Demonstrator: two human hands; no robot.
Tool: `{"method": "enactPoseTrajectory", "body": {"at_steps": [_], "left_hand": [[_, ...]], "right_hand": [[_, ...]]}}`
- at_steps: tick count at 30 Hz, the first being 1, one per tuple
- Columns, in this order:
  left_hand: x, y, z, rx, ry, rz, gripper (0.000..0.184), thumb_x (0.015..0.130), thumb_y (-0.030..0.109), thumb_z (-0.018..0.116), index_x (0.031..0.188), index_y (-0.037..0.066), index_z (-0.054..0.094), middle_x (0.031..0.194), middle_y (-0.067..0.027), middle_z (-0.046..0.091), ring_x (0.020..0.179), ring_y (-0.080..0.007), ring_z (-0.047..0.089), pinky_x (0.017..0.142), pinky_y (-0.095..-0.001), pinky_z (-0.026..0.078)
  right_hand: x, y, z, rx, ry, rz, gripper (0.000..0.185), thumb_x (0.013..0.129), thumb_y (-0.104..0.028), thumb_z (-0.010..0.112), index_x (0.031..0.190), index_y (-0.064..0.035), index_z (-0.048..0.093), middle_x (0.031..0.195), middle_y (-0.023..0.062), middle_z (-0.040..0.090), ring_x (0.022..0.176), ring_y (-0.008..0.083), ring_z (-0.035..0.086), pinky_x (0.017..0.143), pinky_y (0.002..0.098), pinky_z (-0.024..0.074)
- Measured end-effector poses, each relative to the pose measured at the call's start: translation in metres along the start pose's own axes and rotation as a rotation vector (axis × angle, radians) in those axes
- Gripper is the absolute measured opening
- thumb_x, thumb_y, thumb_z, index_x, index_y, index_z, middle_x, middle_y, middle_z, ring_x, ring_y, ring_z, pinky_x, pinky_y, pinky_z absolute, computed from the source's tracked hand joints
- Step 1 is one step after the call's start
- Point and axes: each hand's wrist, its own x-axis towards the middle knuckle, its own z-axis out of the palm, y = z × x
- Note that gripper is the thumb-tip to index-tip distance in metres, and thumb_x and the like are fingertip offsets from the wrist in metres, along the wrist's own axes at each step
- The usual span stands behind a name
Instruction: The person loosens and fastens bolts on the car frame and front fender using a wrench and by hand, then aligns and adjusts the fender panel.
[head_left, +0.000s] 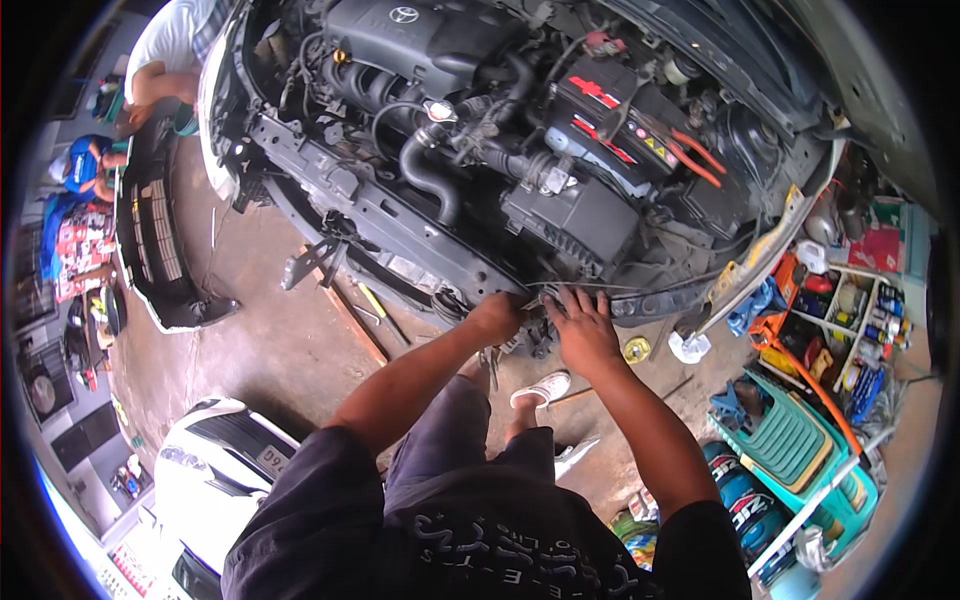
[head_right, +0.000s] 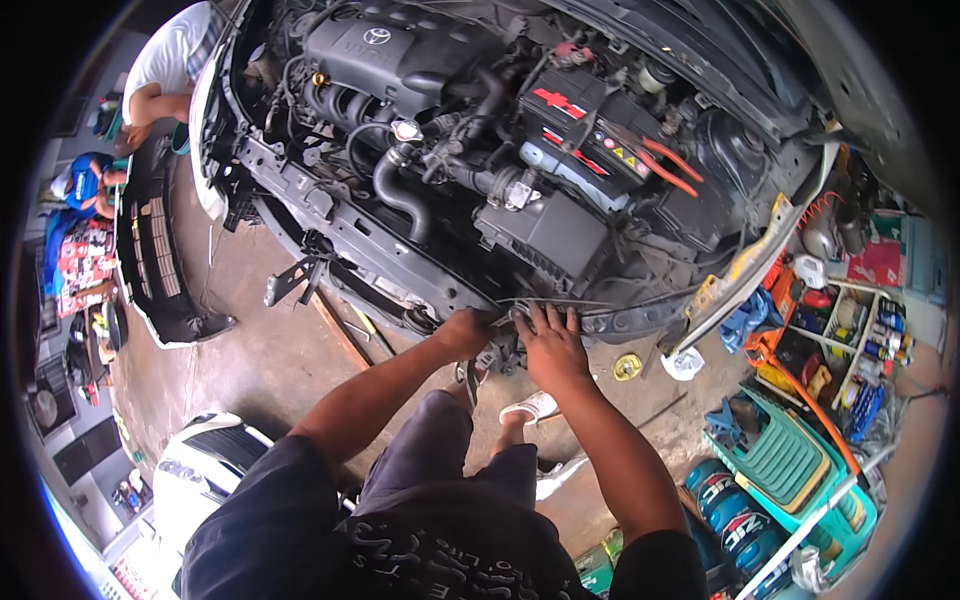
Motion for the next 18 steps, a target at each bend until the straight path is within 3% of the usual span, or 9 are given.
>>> {"method": "enactPoseTrajectory", "body": {"at_steps": [5,7,10,11,12,13,15,18], "left_hand": [[0.015,0.007,-0.021,0.034,-0.166,-0.102,0.047,0.095,0.035,0.067,0.134,0.009,0.066,0.111,-0.0228,0.074,0.106,-0.0361,0.071,0.094,-0.0432,0.056],[0.020,0.000,-0.025,0.120,-0.163,0.157,0.051,0.095,0.039,0.069,0.136,0.008,0.065,0.120,-0.0219,0.072,0.114,-0.0356,0.069,0.099,-0.0419,0.054],[0.027,-0.007,-0.028,0.044,-0.230,0.037,0.059,0.095,0.045,0.071,0.140,0.008,0.061,0.128,-0.0201,0.070,0.117,-0.0326,0.068,0.101,-0.0403,0.053],[0.031,-0.009,-0.029,0.158,-0.244,0.155,0.066,0.093,0.050,0.073,0.143,0.010,0.059,0.129,-0.0180,0.070,0.117,-0.0297,0.068,0.101,-0.0390,0.053],[0.027,0.000,-0.036,0.058,-0.290,0.003,0.068,0.092,0.049,0.075,0.145,0.010,0.058,0.131,-0.0165,0.070,0.115,-0.0252,0.068,0.100,-0.0372,0.053],[0.028,0.001,-0.035,0.039,-0.295,-0.011,0.064,0.094,0.045,0.074,0.145,0.011,0.059,0.132,-0.0156,0.070,0.114,-0.0226,0.067,0.098,-0.0368,0.053],[0.023,0.004,-0.030,-0.024,-0.244,0.062,0.058,0.094,0.047,0.071,0.139,0.011,0.063,0.123,-0.0186,0.073,0.116,-0.0346,0.069,0.097,-0.0421,0.053],[0.024,-0.019,-0.019,0.014,-0.234,0.058,0.054,0.096,0.045,0.069,0.138,0.011,0.064,0.124,-0.0186,0.073,0.118,-0.0341,0.068,0.098,-0.0424,0.052]], "right_hand": [[-0.001,-0.001,-0.001,-0.026,-0.063,0.020,0.064,0.090,-0.014,0.059,0.154,-0.0138,0.051,0.158,0.0151,0.045,0.148,0.0342,0.038,0.123,0.0577,0.0218],[0.002,-0.002,-0.001,-0.005,-0.069,0.021,0.065,0.089,-0.014,0.060,0.154,-0.0138,0.051,0.159,0.0152,0.044,0.149,0.0346,0.037,0.123,0.0584,0.0208],[0.001,-0.001,0.016,0.048,0.044,0.035,0.060,0.091,-0.013,0.055,0.151,-0.0129,0.054,0.155,0.0177,0.048,0.144,0.0362,0.041,0.121,0.0606,0.0232],[-0.002,-0.003,0.015,0.052,0.049,0.020,0.056,0.094,-0.016,0.051,0.149,-0.0125,0.055,0.155,0.0167,0.049,0.145,0.0354,0.041,0.122,0.0595,0.0220],[-0.002,-0.002,0.011,0.049,0.056,0.023,0.052,0.097,-0.019,0.047,0.148,-0.0121,0.056,0.154,0.0157,0.051,0.146,0.0346,0.041,0.123,0.0583,0.0209],[-0.003,-0.001,0.012,0.072,0.095,0.023,0.050,0.096,-0.020,0.048,0.143,-0.0108,0.060,0.151,0.0158,0.054,0.143,0.0340,0.043,0.123,0.0584,0.0228],[-0.005,0.001,0.024,0.063,0.147,0.047,0.050,0.097,-0.022,0.047,0.143,-0.0123,0.061,0.152,0.0137,0.053,0.143,0.0328,0.044,0.124,0.0582,0.0216],[-0.011,-0.004,0.027,0.001,0.144,0.075,0.051,0.098,-0.024,0.045,0.146,-0.0128,0.059,0.154,0.0124,0.051,0.144,0.0329,0.043,0.124,0.0609,0.0190]]}}
